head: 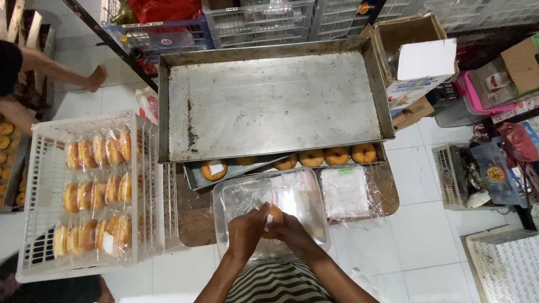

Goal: The person packages donuts into individual plastic bags by hand, one at a time, from a metal tray and places them into a large plastic bin.

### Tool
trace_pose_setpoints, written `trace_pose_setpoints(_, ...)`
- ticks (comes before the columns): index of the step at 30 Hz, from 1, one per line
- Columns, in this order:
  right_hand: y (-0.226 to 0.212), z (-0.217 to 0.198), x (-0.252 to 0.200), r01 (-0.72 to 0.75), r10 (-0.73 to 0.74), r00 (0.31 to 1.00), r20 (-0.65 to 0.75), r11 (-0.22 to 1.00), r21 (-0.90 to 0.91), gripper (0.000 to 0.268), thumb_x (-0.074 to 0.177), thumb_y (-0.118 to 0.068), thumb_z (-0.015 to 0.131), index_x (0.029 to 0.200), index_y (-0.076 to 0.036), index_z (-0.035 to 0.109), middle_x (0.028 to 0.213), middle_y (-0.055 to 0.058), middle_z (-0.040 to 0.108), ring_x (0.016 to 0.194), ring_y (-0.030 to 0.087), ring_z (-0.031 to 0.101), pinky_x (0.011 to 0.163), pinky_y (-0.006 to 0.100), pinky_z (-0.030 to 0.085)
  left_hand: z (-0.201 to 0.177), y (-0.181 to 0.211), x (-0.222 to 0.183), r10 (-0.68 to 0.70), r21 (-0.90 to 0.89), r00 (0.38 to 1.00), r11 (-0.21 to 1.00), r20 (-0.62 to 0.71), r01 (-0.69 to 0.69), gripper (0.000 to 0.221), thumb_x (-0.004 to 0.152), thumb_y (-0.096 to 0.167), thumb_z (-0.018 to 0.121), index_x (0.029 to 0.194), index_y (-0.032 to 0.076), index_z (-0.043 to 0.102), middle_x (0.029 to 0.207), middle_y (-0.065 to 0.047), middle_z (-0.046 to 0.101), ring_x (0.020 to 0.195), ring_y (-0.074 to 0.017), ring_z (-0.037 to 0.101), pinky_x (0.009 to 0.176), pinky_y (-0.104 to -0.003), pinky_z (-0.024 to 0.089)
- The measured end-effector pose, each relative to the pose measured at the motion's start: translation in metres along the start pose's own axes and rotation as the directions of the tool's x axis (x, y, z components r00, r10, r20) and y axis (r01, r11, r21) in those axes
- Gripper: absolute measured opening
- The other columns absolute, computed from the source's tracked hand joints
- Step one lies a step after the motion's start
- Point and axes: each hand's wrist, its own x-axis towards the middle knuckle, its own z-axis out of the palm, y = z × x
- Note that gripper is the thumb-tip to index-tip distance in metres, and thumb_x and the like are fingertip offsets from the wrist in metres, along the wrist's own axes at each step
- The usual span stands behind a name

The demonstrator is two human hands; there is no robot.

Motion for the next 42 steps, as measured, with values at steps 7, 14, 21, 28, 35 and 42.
trace_pose_setpoints(7, 0.074, -0.035, 0.029, -0.054, 0.028, 0.998, 0.062, 0.88, 0.471, 0.023, 0.103, -0.013, 0.061, 0.124, -0.006, 0.058, 0.112, 0.007, 0.064, 0.104, 0.019, 0.068, 0.103, 0.042, 0.056, 0.007, -0.001, -0.002, 0.03, 0.157, 0.992, 0.986, 0.119, -0.049, 0.04, 0.085, 0.008, 0.069, 0.124, 0.016, 0.069, 0.079, -0.007, 0.073, 0.064, -0.0234, 0.072, 0.052, -0.035, 0.055)
trace_pose_setpoints(14, 0.034, 0.001, 0.017, -0.075, 0.129, 0.985, -0.115, 0.916, 0.394, 0.023, 0.099, -0.021, 0.056, 0.118, -0.01, 0.063, 0.11, 0.001, 0.068, 0.099, 0.011, 0.066, 0.094, 0.036, 0.052, 0.019, 0.006, -0.006, 0.063, 0.016, 0.979, 0.998, 0.192, -0.068, 0.032, 0.096, 0.007, 0.064, 0.128, 0.012, 0.067, 0.081, -0.007, 0.074, 0.063, -0.0199, 0.073, 0.047, -0.032, 0.056)
trace_pose_setpoints(21, 0.053, -0.004, 0.032, 0.077, -0.033, 0.98, -0.195, 0.972, 0.221, 0.022, 0.105, -0.016, 0.051, 0.116, -0.002, 0.064, 0.1, 0.004, 0.068, 0.088, 0.014, 0.063, 0.076, 0.031, 0.052, 0.042, 0.009, -0.015, 0.224, -0.051, 0.97, 0.972, -0.097, -0.23, 0.027, 0.09, 0.01, 0.066, 0.117, 0.011, 0.073, 0.094, -0.008, 0.078, 0.077, -0.0231, 0.076, 0.057, -0.033, 0.058)
trace_pose_setpoints(28, 0.115, -0.038, 0.076, 0.203, -0.255, 0.939, -0.229, 0.953, -0.226, 0.028, 0.106, -0.017, 0.052, 0.115, 0.004, 0.069, 0.1, 0.005, 0.074, 0.088, 0.012, 0.067, 0.075, 0.031, 0.057, 0.058, -0.002, -0.024, -0.028, -0.201, 0.999, 0.979, -0.034, 0.02, 0.017, 0.099, 0.02, 0.066, 0.104, 0.012, 0.081, 0.086, -0.013, 0.078, 0.074, -0.0288, 0.076, 0.061, -0.035, 0.058)
trace_pose_setpoints(35, -0.022, 0.03, -0.001, 0.081, -0.194, 0.971, -0.139, 0.816, -0.572, 0.05, 0.097, -0.023, 0.061, 0.145, -0.015, 0.052, 0.103, 0.003, 0.073, 0.083, 0.017, 0.07, 0.074, 0.033, 0.058, 0.044, -0.05, -0.002, -0.296, -0.717, 0.948, 0.686, -0.119, 0.124, 0.029, 0.106, 0.027, 0.061, 0.121, 0.007, 0.076, 0.1, -0.011, 0.079, 0.074, -0.0148, 0.077, 0.06, -0.03, 0.065)
trace_pose_setpoints(42, -0.067, -0.009, -0.016, 0.4, -0.66, 0.748, 0.078, 0.353, -0.846, 0.034, 0.099, -0.016, 0.058, 0.132, -0.016, 0.068, 0.118, 0.007, 0.078, 0.103, 0.022, 0.075, 0.093, 0.036, 0.06, -0.017, -0.057, 0.025, -0.31, -0.773, 0.916, 0.505, 0.254, 0.385, 0.03, 0.1, 0.025, 0.063, 0.119, 0.006, 0.078, 0.081, -0.013, 0.079, 0.051, -0.0101, 0.061, 0.045, -0.028, 0.05)
